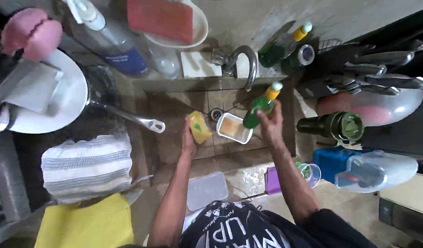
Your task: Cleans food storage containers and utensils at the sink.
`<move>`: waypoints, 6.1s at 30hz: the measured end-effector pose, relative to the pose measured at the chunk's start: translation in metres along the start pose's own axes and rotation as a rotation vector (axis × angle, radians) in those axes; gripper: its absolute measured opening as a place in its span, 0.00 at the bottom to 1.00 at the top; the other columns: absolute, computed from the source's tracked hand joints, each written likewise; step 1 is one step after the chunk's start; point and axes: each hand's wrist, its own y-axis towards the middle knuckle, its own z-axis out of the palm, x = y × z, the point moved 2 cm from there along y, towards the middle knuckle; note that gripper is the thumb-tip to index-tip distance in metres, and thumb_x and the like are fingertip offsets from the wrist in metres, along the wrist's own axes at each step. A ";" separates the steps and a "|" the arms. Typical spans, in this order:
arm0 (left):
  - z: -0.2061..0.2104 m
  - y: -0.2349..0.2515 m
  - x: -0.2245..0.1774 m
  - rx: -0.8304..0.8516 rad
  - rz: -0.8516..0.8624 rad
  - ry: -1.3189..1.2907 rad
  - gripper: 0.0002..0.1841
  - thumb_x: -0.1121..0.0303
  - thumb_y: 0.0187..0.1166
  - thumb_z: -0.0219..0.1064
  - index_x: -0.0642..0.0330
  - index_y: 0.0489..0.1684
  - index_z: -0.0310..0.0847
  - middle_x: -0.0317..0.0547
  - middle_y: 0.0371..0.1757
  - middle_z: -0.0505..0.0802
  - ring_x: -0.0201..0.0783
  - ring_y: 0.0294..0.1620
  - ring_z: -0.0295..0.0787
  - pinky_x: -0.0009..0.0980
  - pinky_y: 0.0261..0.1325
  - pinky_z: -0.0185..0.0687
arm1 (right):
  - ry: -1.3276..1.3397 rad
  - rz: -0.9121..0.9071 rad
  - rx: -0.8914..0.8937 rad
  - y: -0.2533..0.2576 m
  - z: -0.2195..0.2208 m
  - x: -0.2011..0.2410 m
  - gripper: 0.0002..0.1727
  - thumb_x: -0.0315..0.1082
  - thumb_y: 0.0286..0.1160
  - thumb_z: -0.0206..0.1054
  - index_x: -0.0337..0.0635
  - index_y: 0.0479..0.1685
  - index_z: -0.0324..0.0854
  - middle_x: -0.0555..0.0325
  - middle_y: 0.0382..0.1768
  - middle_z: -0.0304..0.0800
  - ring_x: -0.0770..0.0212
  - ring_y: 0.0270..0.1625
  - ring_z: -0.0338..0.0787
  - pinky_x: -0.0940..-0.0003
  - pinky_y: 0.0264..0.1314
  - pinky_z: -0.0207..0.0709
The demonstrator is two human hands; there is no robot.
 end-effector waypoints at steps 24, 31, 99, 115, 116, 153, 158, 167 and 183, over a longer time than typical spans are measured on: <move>0.029 -0.004 -0.007 0.002 0.087 0.120 0.39 0.37 0.91 0.37 0.62 0.75 0.76 0.55 0.62 0.91 0.46 0.62 0.90 0.50 0.67 0.87 | 0.205 0.099 0.203 -0.006 0.097 -0.028 0.16 0.38 0.86 0.63 0.33 0.57 0.84 0.49 0.45 0.93 0.55 0.44 0.94 0.55 0.48 0.92; 0.043 -0.040 -0.003 -0.089 0.174 0.378 0.40 0.40 0.93 0.32 0.67 0.65 0.82 0.59 0.57 0.91 0.45 0.59 0.90 0.50 0.67 0.84 | 0.740 0.460 0.234 -0.080 0.135 -0.017 0.25 0.50 0.89 0.54 0.38 0.69 0.78 0.49 0.55 0.90 0.57 0.56 0.91 0.54 0.61 0.86; 0.022 -0.120 -0.005 0.150 0.347 0.217 0.20 0.76 0.87 0.57 0.67 0.77 0.71 0.53 0.64 0.90 0.40 0.61 0.88 0.40 0.65 0.86 | -0.033 -0.224 0.074 -0.119 0.134 0.029 0.33 0.47 0.88 0.58 0.42 0.89 0.63 0.47 0.82 0.74 0.55 0.80 0.78 0.52 0.82 0.74; 0.008 -0.108 0.008 0.076 0.430 0.443 0.14 0.79 0.82 0.61 0.69 0.61 0.84 0.52 0.51 0.95 0.36 0.50 0.93 0.37 0.58 0.89 | -0.109 -0.244 0.027 -0.130 0.143 0.026 0.21 0.38 0.90 0.54 0.36 0.52 0.93 0.51 0.71 0.88 0.53 0.81 0.80 0.53 0.88 0.68; 0.006 -0.111 0.007 0.125 0.463 0.491 0.14 0.80 0.81 0.61 0.69 0.61 0.85 0.52 0.52 0.95 0.35 0.51 0.93 0.37 0.60 0.89 | -0.152 -0.176 0.065 -0.119 0.139 0.027 0.21 0.39 0.89 0.54 0.39 0.55 0.92 0.52 0.66 0.92 0.54 0.75 0.85 0.52 0.83 0.73; -0.018 -0.086 -0.017 0.191 0.479 0.807 0.31 0.80 0.82 0.57 0.53 0.89 0.66 0.50 0.78 0.84 0.43 0.76 0.83 0.45 0.81 0.76 | 0.184 0.151 0.048 -0.076 0.089 -0.004 0.30 0.54 0.93 0.45 0.40 0.73 0.79 0.50 0.64 0.88 0.62 0.66 0.87 0.56 0.72 0.80; -0.007 -0.075 -0.037 0.117 0.503 1.047 0.18 0.62 0.88 0.61 0.61 0.67 0.86 0.57 0.56 0.95 0.51 0.60 0.92 0.54 0.71 0.81 | 0.037 -0.064 0.286 -0.096 0.087 0.012 0.27 0.43 0.96 0.43 0.40 0.76 0.80 0.53 0.77 0.82 0.64 0.77 0.81 0.61 0.83 0.73; 0.029 -0.063 -0.048 0.211 0.553 1.146 0.15 0.59 0.84 0.66 0.64 0.48 0.90 0.54 0.41 0.95 0.48 0.45 0.95 0.52 0.59 0.87 | 0.061 -0.005 0.294 -0.073 0.085 0.012 0.24 0.42 0.93 0.51 0.43 0.79 0.77 0.53 0.70 0.87 0.64 0.69 0.86 0.61 0.75 0.79; 0.037 -0.047 -0.051 0.031 0.582 1.235 0.14 0.62 0.85 0.64 0.64 0.51 0.90 0.58 0.47 0.96 0.55 0.54 0.94 0.57 0.64 0.82 | -0.012 -0.080 0.101 -0.114 0.092 0.016 0.22 0.38 0.93 0.52 0.37 0.74 0.82 0.51 0.77 0.82 0.62 0.77 0.83 0.61 0.82 0.74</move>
